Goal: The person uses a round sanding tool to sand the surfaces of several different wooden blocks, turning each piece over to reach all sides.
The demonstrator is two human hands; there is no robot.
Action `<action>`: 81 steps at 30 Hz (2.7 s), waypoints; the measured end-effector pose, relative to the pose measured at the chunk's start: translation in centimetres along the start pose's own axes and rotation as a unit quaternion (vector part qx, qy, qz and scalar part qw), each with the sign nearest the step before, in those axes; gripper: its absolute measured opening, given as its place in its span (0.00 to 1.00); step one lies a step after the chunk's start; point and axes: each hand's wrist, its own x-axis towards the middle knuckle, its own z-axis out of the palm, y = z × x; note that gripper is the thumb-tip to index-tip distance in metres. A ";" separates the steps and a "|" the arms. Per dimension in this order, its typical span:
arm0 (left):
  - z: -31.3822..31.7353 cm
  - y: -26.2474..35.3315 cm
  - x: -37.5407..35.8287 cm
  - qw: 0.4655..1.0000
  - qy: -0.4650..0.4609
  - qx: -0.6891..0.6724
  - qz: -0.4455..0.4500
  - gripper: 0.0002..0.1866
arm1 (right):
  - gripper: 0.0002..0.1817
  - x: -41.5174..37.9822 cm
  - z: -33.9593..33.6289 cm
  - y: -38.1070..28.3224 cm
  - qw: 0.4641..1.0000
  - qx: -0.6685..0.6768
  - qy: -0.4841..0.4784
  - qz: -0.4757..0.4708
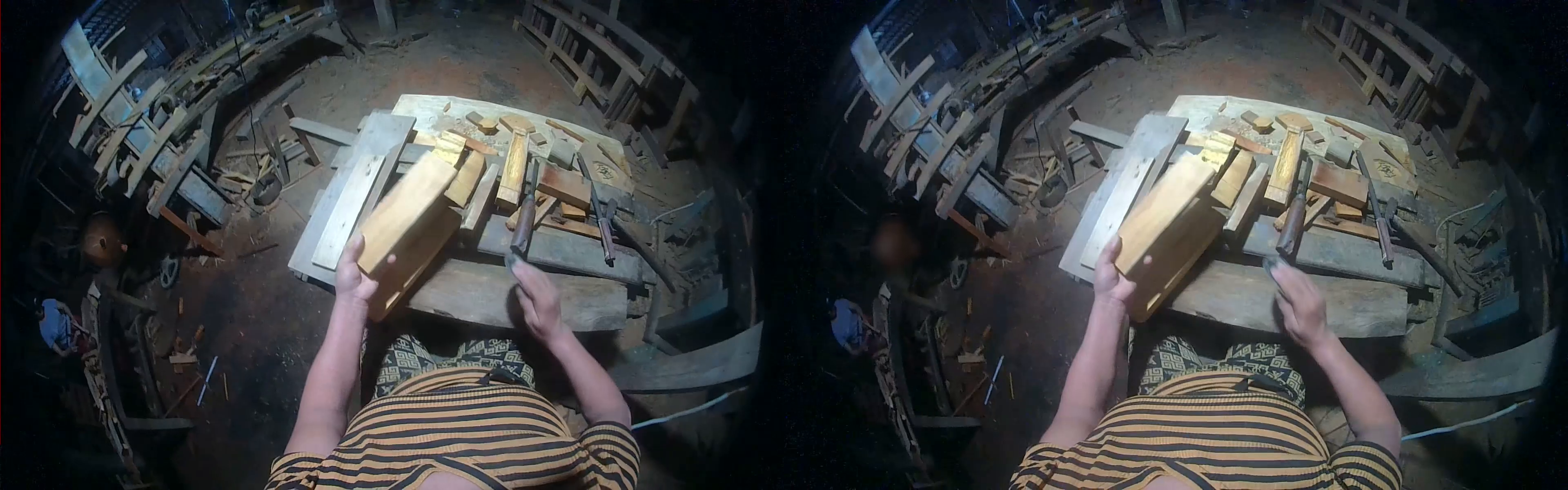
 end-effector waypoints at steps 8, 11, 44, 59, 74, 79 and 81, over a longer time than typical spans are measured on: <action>4.3 -0.2 13.5 0.987 0.140 0.054 0.059 0.16 | 0.23 -6.2 2.6 4.4 0.988 -0.113 -0.026 0.102; 3.7 -1.6 16.5 0.983 0.150 0.055 0.085 0.15 | 0.23 -6.7 2.3 4.8 0.989 -0.101 -0.034 0.104; -2.5 7.9 1.1 0.527 0.242 0.800 0.151 0.37 | 0.23 -6.4 2.9 4.5 0.983 -0.149 -0.058 0.095; -1.5 5.3 -2.8 0.987 -0.064 0.133 0.065 0.23 | 0.19 -5.6 2.4 4.7 0.991 -0.051 -0.004 0.120; 0.1 -2.7 -0.2 0.997 -0.060 0.056 -0.013 0.34 | 0.26 9.7 10.8 -8.5 0.978 0.020 -0.041 -0.201; -1.1 -2.7 0.7 0.996 -0.060 0.057 -0.022 0.35 | 0.17 10.5 13.8 -6.3 0.970 0.030 -0.074 -0.231; -1.6 -2.3 0.1 0.988 -0.085 0.125 -0.039 0.33 | 0.06 12.6 12.9 -2.6 0.977 0.012 -0.076 -0.201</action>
